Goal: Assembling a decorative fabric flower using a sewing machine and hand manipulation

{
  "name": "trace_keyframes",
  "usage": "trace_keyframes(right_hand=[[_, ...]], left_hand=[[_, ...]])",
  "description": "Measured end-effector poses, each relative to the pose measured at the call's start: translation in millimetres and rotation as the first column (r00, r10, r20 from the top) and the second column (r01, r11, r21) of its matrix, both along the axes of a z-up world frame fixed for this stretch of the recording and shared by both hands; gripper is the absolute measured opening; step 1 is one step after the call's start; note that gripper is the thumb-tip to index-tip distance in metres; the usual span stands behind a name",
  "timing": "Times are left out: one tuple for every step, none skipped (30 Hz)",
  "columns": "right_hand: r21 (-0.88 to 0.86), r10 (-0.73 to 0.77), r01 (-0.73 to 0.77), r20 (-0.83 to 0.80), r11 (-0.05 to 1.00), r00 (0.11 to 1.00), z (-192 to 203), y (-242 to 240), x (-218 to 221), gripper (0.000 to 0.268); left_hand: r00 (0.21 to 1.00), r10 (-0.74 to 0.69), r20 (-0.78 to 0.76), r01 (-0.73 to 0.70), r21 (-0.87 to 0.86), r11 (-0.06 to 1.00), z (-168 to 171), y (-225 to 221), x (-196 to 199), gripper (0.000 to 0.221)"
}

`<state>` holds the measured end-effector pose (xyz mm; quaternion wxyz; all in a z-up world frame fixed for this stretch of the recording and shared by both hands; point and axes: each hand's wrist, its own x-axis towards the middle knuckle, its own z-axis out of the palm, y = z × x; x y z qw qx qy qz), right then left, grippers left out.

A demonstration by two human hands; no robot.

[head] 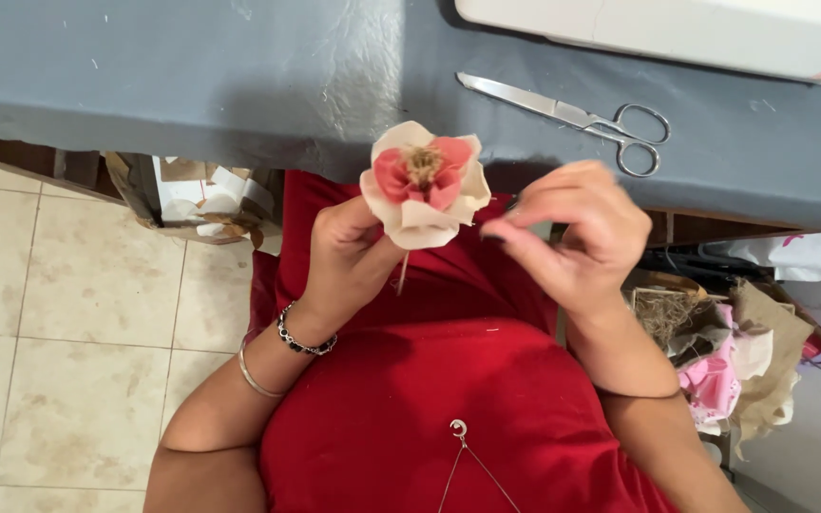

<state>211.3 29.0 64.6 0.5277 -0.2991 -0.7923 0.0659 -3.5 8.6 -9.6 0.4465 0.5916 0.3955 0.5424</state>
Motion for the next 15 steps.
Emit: trace_keyframes(right_hand=[[-0.08, 0.068, -0.07, -0.029, 0.994, 0.997, -3.7, -2.2, -0.8, 0.02], [-0.157, 0.129, -0.137, -0.063, 0.978, 0.99, -7.3, -4.6, -1.3, 0.016], [-0.159, 0.127, -0.135, -0.062, 0.978, 0.99, -12.1, -5.6, -0.2, 0.016], [-0.168, 0.129, -0.138, -0.064, 0.976, 0.99, -16.9, -7.1, 1.1, 0.021], [-0.178, 0.132, -0.142, -0.066, 0.974, 0.989, -21.6, -8.5, 2.4, 0.026], [-0.179, 0.13, -0.14, -0.066, 0.974, 0.989, -19.6, -9.0, 1.9, 0.026], [-0.168, 0.13, -0.138, -0.058, 0.976, 0.99, -17.4, -9.4, 1.2, 0.021], [-0.155, 0.131, -0.138, -0.051, 0.978, 0.99, -15.1, -9.1, 0.3, 0.016], [-0.154, 0.132, -0.138, -0.051, 0.978, 0.99, -15.1, -9.3, 3.5, 0.016], [-0.212, 0.158, -0.167, -0.055, 0.963, 0.986, -15.5, -10.1, 6.7, 0.021], [-0.269, 0.185, -0.194, -0.061, 0.943, 0.981, -16.2, -10.8, 9.8, 0.026], [-0.273, 0.187, -0.196, -0.06, 0.942, 0.981, -15.9, -12.6, 8.5, 0.026], [-0.341, 0.2, -0.216, -0.082, 0.915, 0.976, -16.0, -14.3, 7.1, 0.047], [-0.412, 0.21, -0.235, -0.106, 0.88, 0.972, -16.5, -17.5, 6.1, 0.069], [-0.422, 0.21, -0.235, -0.105, 0.876, 0.972, -19.7, -19.3, 6.4, 0.069]], left_hand=[[0.994, -0.02, 0.106, 0.015, 0.052, 0.999, -12.0, 2.0, 0.0, 0.01], [0.977, -0.049, 0.209, 0.027, 0.106, 0.994, -23.7, 4.7, 0.2, 0.014], [0.976, -0.051, 0.21, 0.029, 0.105, 0.994, -24.6, 3.3, 0.0, 0.014], [0.983, -0.036, 0.179, 0.015, 0.116, 0.993, -25.4, 1.9, -0.2, 0.013], [0.989, -0.02, 0.147, 0.001, 0.129, 0.992, -26.1, 0.6, -0.3, 0.013], [0.989, -0.021, 0.147, 0.002, 0.128, 0.992, -31.2, -0.4, -0.3, 0.013], [0.992, -0.017, 0.125, -0.002, 0.151, 0.989, -36.2, -1.3, -0.4, 0.013], [0.995, -0.012, 0.102, -0.007, 0.176, 0.984, -40.9, -1.7, -0.8, 0.013], [0.995, -0.012, 0.102, -0.007, 0.177, 0.984, -27.7, -1.0, -1.7, 0.013], [0.998, 0.0, 0.068, -0.016, 0.235, 0.972, -14.9, -1.1, -2.5, 0.012], [0.999, 0.014, 0.035, -0.023, 0.293, 0.956, -2.5, -1.1, -3.5, 0.01], [0.999, 0.016, 0.036, -0.026, 0.289, 0.957, -3.2, -2.8, -3.6, 0.01], [1.0, 0.02, 0.0, -0.019, 0.33, 0.944, -4.5, -4.3, -3.8, 0.012], [0.999, 0.025, -0.035, -0.01, 0.365, 0.931, -6.1, -7.6, -3.6, 0.013], [0.999, 0.026, -0.033, -0.013, 0.355, 0.935, -7.2, -9.0, -2.6, 0.013]])
